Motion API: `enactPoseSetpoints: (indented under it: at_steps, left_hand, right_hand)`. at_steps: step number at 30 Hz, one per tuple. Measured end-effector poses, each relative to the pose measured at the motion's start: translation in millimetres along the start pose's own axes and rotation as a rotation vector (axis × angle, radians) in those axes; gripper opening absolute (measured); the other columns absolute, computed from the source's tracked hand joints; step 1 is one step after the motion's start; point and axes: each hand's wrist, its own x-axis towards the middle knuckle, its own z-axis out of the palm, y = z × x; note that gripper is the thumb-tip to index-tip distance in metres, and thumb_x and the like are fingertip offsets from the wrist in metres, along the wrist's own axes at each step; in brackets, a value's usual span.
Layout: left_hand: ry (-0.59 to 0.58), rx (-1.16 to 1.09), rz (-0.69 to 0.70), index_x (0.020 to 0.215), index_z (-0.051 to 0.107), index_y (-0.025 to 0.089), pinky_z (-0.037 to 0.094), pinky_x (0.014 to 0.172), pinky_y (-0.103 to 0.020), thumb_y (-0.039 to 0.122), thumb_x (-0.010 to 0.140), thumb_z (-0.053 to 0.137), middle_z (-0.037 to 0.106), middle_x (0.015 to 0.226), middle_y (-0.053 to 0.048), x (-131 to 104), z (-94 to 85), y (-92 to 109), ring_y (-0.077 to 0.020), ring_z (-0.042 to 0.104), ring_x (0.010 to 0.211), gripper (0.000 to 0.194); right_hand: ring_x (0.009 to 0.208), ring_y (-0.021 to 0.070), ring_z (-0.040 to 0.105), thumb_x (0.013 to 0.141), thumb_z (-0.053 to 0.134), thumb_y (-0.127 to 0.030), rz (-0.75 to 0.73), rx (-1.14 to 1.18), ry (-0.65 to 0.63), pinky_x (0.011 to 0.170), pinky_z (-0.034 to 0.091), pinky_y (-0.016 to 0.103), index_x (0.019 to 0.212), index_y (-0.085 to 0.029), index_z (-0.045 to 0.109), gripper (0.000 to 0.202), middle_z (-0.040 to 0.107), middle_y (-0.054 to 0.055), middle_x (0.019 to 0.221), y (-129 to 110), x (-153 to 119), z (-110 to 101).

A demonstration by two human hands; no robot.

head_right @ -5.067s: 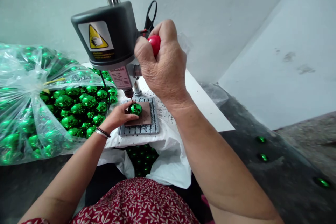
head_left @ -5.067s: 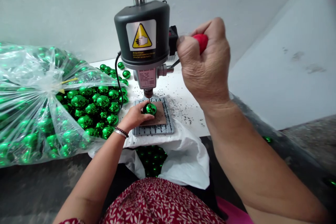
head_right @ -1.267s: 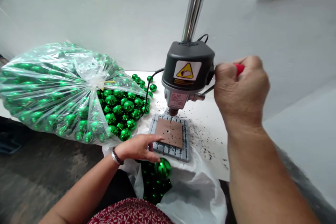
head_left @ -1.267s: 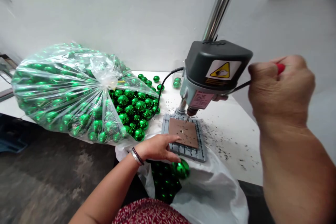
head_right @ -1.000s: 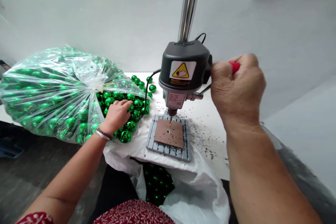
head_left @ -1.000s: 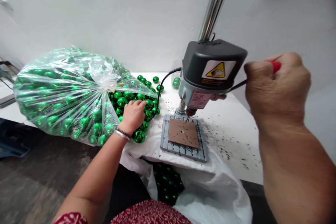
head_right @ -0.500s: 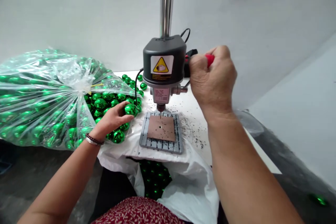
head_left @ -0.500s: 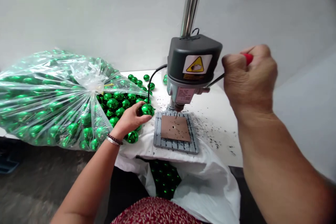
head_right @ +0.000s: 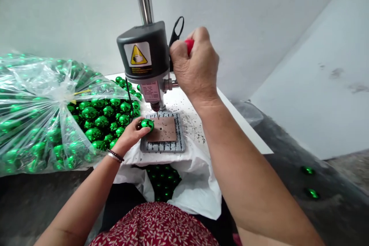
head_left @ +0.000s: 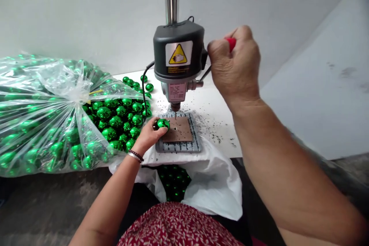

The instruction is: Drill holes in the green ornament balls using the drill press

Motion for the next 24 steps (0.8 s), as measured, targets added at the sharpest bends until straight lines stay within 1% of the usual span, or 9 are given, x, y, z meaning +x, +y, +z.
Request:
enactPoseSetpoints:
  at_steps: [2, 3, 7, 9, 12, 15, 17, 20, 24]
  left_hand:
    - [0.037, 0.054, 0.034, 0.123, 0.057, 0.015, 0.050, 0.092, -0.036, 0.028, 0.070, 0.073, 0.066, 0.118, -0.010, -1, -3.1, -1, -0.0213, 0.064, 0.099, 0.057]
    - [0.030, 0.063, 0.060, 0.124, 0.054, 0.016, 0.051, 0.089, -0.034, 0.027, 0.068, 0.074, 0.064, 0.120, -0.011, -1, -4.6, -2, -0.0202, 0.063, 0.098, 0.060]
    - [-0.104, 0.071, 0.143, 0.121, 0.051, 0.017, 0.051, 0.084, -0.032, 0.029, 0.069, 0.074, 0.064, 0.114, -0.009, 2, -8.6, -5, -0.0189, 0.062, 0.097, 0.058]
    - [-0.144, 0.074, 0.141, 0.124, 0.052, 0.017, 0.051, 0.086, -0.034, 0.033, 0.072, 0.073, 0.066, 0.113, -0.009, 6, -9.7, -5, -0.0200, 0.063, 0.097, 0.058]
    - [-0.153, 0.093, 0.130, 0.130, 0.054, 0.017, 0.050, 0.093, -0.039, 0.039, 0.077, 0.071, 0.068, 0.117, -0.011, 14, -10.9, -3, -0.0230, 0.064, 0.102, 0.060]
    - [-0.198, 0.155, 0.157, 0.130, 0.059, 0.016, 0.049, 0.098, -0.042, 0.042, 0.080, 0.068, 0.069, 0.120, -0.012, 20, -11.2, 2, -0.0249, 0.064, 0.105, 0.057]
    - [-0.212, 0.219, 0.161, 0.130, 0.060, 0.016, 0.049, 0.097, -0.042, 0.041, 0.079, 0.069, 0.070, 0.118, -0.011, 23, -10.6, 6, -0.0254, 0.065, 0.103, 0.058]
    - [-0.203, 0.292, 0.144, 0.129, 0.059, 0.016, 0.050, 0.093, -0.041, 0.039, 0.075, 0.073, 0.072, 0.111, -0.011, 27, -8.8, 9, -0.0248, 0.065, 0.096, 0.061]
    - [-0.198, 0.284, 0.128, 0.124, 0.057, 0.017, 0.051, 0.088, -0.038, 0.035, 0.070, 0.077, 0.073, 0.104, -0.008, 32, -5.9, 10, -0.0226, 0.066, 0.092, 0.060]
  right_hand:
    - [0.066, 0.0046, 0.030, 0.092, 0.053, -0.020, 0.013, -0.011, 0.000, 0.073, 0.028, 0.024, 0.074, -0.019, 0.033, 0.027, 0.038, -0.006, 0.067, -2, -1, 0]
    - [0.066, 0.0052, 0.030, 0.092, 0.053, -0.021, 0.012, -0.007, 0.006, 0.072, 0.028, 0.025, 0.074, -0.019, 0.033, 0.027, 0.038, -0.006, 0.067, -3, -1, 0]
    - [0.065, 0.0065, 0.028, 0.091, 0.054, -0.021, 0.007, 0.007, 0.014, 0.070, 0.026, 0.025, 0.073, -0.020, 0.033, 0.028, 0.036, -0.006, 0.064, -2, 0, 1]
    - [0.065, 0.0069, 0.028, 0.092, 0.054, -0.022, -0.002, 0.012, 0.009, 0.071, 0.026, 0.025, 0.074, -0.020, 0.033, 0.028, 0.036, -0.006, 0.064, -2, 0, 1]
    - [0.065, 0.0075, 0.029, 0.091, 0.056, -0.024, -0.006, 0.008, -0.001, 0.071, 0.027, 0.025, 0.075, -0.020, 0.032, 0.029, 0.038, -0.006, 0.065, -1, 0, 0]
    - [0.065, 0.0080, 0.028, 0.092, 0.055, -0.025, -0.002, -0.002, -0.019, 0.070, 0.026, 0.025, 0.075, -0.021, 0.031, 0.030, 0.037, -0.006, 0.065, -1, 1, -1]
    - [0.065, 0.0080, 0.027, 0.092, 0.054, -0.025, -0.008, -0.008, -0.028, 0.070, 0.025, 0.025, 0.075, -0.021, 0.029, 0.030, 0.036, -0.006, 0.065, -1, 1, -1]
    - [0.066, 0.0076, 0.026, 0.092, 0.052, -0.025, -0.009, -0.018, -0.039, 0.070, 0.024, 0.024, 0.074, -0.021, 0.028, 0.031, 0.033, -0.006, 0.066, -1, 2, -2]
    - [0.066, 0.0076, 0.026, 0.092, 0.051, -0.026, -0.008, -0.021, -0.052, 0.071, 0.025, 0.023, 0.075, -0.021, 0.027, 0.030, 0.031, -0.006, 0.068, -2, 2, -2]
